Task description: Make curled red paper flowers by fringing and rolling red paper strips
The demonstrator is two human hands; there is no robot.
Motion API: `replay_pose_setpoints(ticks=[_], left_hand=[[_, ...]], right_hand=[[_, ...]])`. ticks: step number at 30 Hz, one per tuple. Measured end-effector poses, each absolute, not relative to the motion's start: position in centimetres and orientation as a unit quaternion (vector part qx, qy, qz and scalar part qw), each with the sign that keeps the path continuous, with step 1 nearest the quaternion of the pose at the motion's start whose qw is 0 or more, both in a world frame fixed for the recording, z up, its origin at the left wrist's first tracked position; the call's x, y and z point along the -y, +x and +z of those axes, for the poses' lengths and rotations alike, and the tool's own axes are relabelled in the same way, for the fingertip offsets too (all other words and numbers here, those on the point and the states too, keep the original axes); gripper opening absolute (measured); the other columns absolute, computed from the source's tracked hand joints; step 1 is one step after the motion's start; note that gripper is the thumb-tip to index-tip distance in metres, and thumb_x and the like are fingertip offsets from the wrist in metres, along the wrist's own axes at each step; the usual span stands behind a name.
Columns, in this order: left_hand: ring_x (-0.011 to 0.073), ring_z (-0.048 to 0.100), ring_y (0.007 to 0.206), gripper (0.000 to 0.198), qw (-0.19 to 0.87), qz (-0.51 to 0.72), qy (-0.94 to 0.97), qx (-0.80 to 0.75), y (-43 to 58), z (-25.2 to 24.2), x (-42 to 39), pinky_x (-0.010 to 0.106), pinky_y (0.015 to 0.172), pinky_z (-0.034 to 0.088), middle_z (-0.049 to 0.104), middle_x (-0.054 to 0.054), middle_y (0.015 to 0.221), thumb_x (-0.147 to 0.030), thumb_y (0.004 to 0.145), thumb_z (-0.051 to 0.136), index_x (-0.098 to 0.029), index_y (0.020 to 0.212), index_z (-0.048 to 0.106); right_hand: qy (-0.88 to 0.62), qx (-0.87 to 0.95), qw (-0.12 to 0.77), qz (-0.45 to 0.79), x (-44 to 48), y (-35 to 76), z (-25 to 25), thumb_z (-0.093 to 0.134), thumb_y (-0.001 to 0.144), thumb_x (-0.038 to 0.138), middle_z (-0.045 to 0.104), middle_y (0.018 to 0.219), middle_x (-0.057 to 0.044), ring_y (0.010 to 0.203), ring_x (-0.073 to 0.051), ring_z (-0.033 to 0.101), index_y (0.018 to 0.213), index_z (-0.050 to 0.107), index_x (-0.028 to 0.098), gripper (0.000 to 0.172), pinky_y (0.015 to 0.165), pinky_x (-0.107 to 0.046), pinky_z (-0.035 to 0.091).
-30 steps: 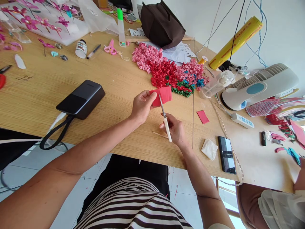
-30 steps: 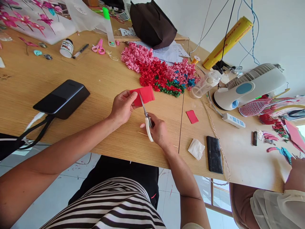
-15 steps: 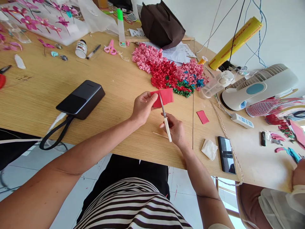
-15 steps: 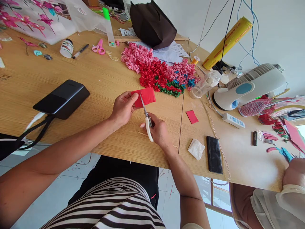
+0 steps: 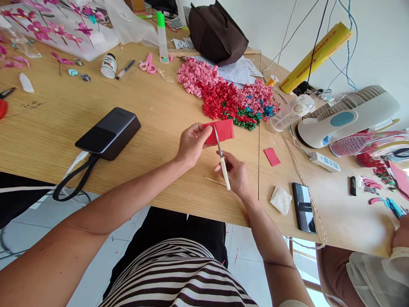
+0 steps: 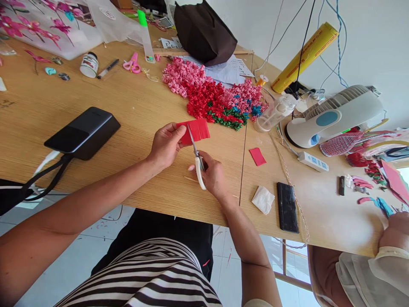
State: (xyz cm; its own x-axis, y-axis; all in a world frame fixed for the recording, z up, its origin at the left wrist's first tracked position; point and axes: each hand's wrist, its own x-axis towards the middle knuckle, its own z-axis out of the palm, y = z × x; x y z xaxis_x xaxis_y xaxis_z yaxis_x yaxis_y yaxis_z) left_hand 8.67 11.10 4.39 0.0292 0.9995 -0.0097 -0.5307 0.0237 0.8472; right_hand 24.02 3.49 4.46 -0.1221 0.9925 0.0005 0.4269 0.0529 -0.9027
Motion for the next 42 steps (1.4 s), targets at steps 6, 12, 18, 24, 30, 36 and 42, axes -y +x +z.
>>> replay_pose_setpoints(ticks=[6,12,18,24,30,36,42], left_hand=[[0.014,0.068,0.072,0.052,0.628,0.605,0.344,-0.348,8.6,4.5,-11.1,0.029,0.071,0.062,0.071,-0.001,0.075,-0.061,0.064,0.088,-0.019,0.078,0.06],[0.0133,0.068,0.069,0.052,0.637,0.602,0.345,-0.335,8.5,4.6,-11.1,0.029,0.07,0.062,0.071,-0.002,0.073,-0.06,0.064,0.088,-0.019,0.08,0.061],[0.0117,0.069,0.07,0.047,0.64,0.613,0.328,-0.327,8.5,4.5,-11.2,0.027,0.071,0.062,0.072,-0.002,0.076,-0.052,0.064,0.089,-0.019,0.078,0.059],[0.0115,0.067,0.066,0.044,0.621,0.631,0.328,-0.329,8.4,4.2,-11.7,0.026,0.067,0.062,0.069,-0.004,0.071,-0.05,0.066,0.088,-0.02,0.078,0.059],[0.0108,0.068,0.066,0.048,0.608,0.647,0.326,-0.324,8.1,4.2,-12.1,0.024,0.066,0.061,0.07,-0.003,0.074,-0.052,0.067,0.088,-0.02,0.077,0.054],[0.0112,0.068,0.066,0.052,0.603,0.653,0.326,-0.323,8.1,4.2,-12.1,0.024,0.066,0.061,0.07,-0.004,0.073,-0.056,0.064,0.089,-0.02,0.077,0.054],[0.0118,0.068,0.069,0.05,0.605,0.639,0.332,-0.34,8.2,4.2,-12.0,0.025,0.069,0.062,0.069,-0.004,0.074,-0.056,0.066,0.088,-0.02,0.078,0.055]], right_hand=[[-0.563,0.633,0.353,0.396,-3.5,24.0,4.4,0.072,0.084,0.059,0.047,0.068,0.005,0.06,-0.01,0.038,0.125,0.067,0.014,0.06,0.057,-0.025,0.033],[-0.568,0.632,0.355,0.39,-3.4,24.1,4.4,0.071,0.085,0.058,0.049,0.069,0.005,0.06,-0.01,0.039,0.125,0.067,0.015,0.06,0.058,-0.025,0.033],[-0.57,0.636,0.36,0.376,-3.5,24.1,4.8,0.071,0.084,0.06,0.047,0.069,0.005,0.061,-0.01,0.039,0.124,0.067,0.012,0.063,0.059,-0.026,0.034],[-0.556,0.655,0.342,0.38,-3.6,24.0,4.8,0.072,0.082,0.063,0.051,0.072,0.004,0.063,-0.011,0.043,0.127,0.064,0.012,0.068,0.061,-0.027,0.036],[-0.549,0.667,0.335,0.376,-3.5,24.1,4.5,0.072,0.083,0.062,0.051,0.073,0.004,0.065,-0.011,0.043,0.127,0.064,0.013,0.066,0.063,-0.026,0.038],[-0.551,0.669,0.328,0.376,-3.6,24.2,4.1,0.072,0.083,0.061,0.053,0.077,0.003,0.066,-0.011,0.044,0.13,0.062,0.012,0.068,0.064,-0.027,0.039],[-0.553,0.662,0.334,0.379,-3.5,24.1,4.4,0.072,0.083,0.06,0.05,0.073,0.004,0.064,-0.011,0.042,0.128,0.063,0.011,0.066,0.062,-0.027,0.037]])
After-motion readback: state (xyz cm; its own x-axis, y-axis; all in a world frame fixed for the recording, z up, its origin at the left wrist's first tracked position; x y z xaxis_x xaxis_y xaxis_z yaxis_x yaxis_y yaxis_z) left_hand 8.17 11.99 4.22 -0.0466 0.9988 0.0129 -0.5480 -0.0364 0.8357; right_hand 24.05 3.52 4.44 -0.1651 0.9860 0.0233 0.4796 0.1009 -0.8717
